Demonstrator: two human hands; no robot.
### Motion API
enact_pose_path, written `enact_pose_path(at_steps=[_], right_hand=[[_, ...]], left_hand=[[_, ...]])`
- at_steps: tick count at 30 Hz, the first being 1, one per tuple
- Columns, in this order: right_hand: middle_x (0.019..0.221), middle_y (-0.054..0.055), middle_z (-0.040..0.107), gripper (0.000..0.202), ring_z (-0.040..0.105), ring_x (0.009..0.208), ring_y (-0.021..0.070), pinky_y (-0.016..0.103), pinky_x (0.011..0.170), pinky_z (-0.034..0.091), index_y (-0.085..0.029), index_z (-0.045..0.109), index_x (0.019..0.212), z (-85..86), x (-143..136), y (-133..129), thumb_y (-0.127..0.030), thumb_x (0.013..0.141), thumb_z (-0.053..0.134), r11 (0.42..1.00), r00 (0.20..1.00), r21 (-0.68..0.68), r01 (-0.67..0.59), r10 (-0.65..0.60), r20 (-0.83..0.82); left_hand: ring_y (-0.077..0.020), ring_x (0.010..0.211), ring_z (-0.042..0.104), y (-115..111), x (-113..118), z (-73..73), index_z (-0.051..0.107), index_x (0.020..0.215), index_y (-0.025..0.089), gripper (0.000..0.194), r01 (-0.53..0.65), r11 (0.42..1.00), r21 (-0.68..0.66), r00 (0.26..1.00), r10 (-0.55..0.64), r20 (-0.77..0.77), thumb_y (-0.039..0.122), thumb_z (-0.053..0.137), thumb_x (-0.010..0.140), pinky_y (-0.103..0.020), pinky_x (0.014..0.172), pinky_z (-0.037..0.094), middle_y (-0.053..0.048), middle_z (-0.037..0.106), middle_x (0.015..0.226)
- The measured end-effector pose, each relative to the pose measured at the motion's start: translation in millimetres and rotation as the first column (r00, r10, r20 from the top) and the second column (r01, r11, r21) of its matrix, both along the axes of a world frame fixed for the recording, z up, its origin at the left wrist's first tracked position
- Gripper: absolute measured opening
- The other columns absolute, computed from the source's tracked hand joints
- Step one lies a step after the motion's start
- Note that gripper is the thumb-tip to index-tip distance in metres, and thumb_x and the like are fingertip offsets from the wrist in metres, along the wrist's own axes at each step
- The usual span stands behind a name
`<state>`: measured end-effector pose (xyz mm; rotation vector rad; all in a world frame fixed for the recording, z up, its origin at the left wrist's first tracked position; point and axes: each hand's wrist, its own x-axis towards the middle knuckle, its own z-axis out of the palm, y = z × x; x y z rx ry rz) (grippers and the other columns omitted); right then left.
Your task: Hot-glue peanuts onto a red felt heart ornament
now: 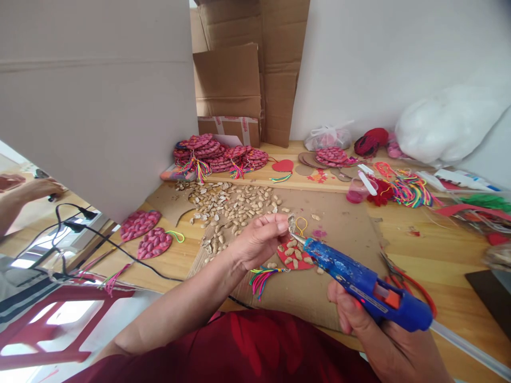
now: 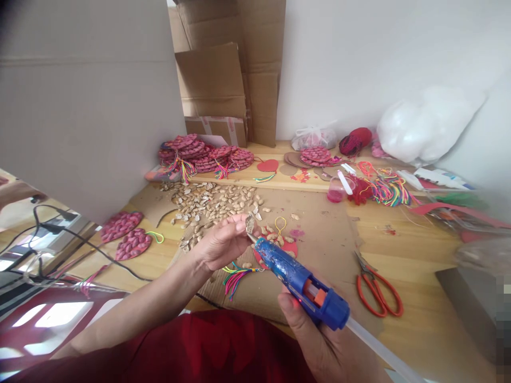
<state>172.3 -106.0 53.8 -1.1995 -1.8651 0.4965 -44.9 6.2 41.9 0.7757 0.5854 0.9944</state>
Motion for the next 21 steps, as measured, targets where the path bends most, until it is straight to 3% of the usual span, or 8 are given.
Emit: enact_pose_path(at_steps=[4, 9, 16, 21], right_hand=[[0.100, 0.010, 0.068, 0.025, 0.068, 0.091, 0.0274, 0.029, 0.067, 0.061, -0.021, 0.069, 0.096, -3.7, 3.4, -1.5, -0.041, 0.103, 0.056, 0.999, 0.999, -0.041, -0.011, 0.012, 0.030], [0.095, 0.010, 0.068, 0.027, 0.069, 0.087, 0.0269, 0.027, 0.059, 0.060, -0.021, 0.069, 0.092, -4.4, 1.0, -1.8, -0.043, 0.102, 0.058, 1.000, 1.000, -0.006, 0.017, -0.017, -0.026], [0.082, 0.009, 0.066, 0.033, 0.068, 0.077, 0.0271, 0.028, 0.056, 0.059, -0.022, 0.069, 0.082, -4.9, -0.1, -1.0, -0.049, 0.098, 0.061, 0.996, 0.997, -0.061, 0.058, -0.061, -0.052], [0.084, 0.009, 0.067, 0.033, 0.068, 0.080, 0.0284, 0.029, 0.055, 0.059, -0.022, 0.070, 0.083, -8.1, 0.2, -2.1, -0.050, 0.098, 0.060, 0.996, 0.996, -0.047, 0.075, -0.077, -0.053]], left_hand=[[-0.0108, 0.063, 0.048, 0.2, -0.1, -0.7, 0.062, 0.065, 0.016, 0.040, 0.003, 1.000, 0.010, 1.000, -0.003, -0.009, 0.045, 0.089, 0.060, -0.027, 0.071, 0.040, 0.000, 0.056, 0.066], [-0.0109, 0.064, 0.048, 0.8, -0.8, -1.5, 0.062, 0.065, 0.016, 0.040, 0.006, 1.000, 0.009, 1.000, -0.005, -0.010, 0.045, 0.088, 0.061, -0.027, 0.072, 0.040, 0.000, 0.057, 0.067], [-0.0109, 0.064, 0.047, 1.0, -0.3, -1.1, 0.062, 0.063, 0.015, 0.040, 0.002, 1.000, 0.007, 1.000, -0.002, -0.003, 0.045, 0.089, 0.060, -0.027, 0.071, 0.039, 0.000, 0.056, 0.067], [-0.0113, 0.065, 0.047, 1.5, 0.0, 0.0, 0.061, 0.063, 0.015, 0.041, 0.002, 1.000, 0.005, 1.000, -0.002, -0.004, 0.045, 0.088, 0.060, -0.027, 0.071, 0.039, 0.000, 0.055, 0.068]])
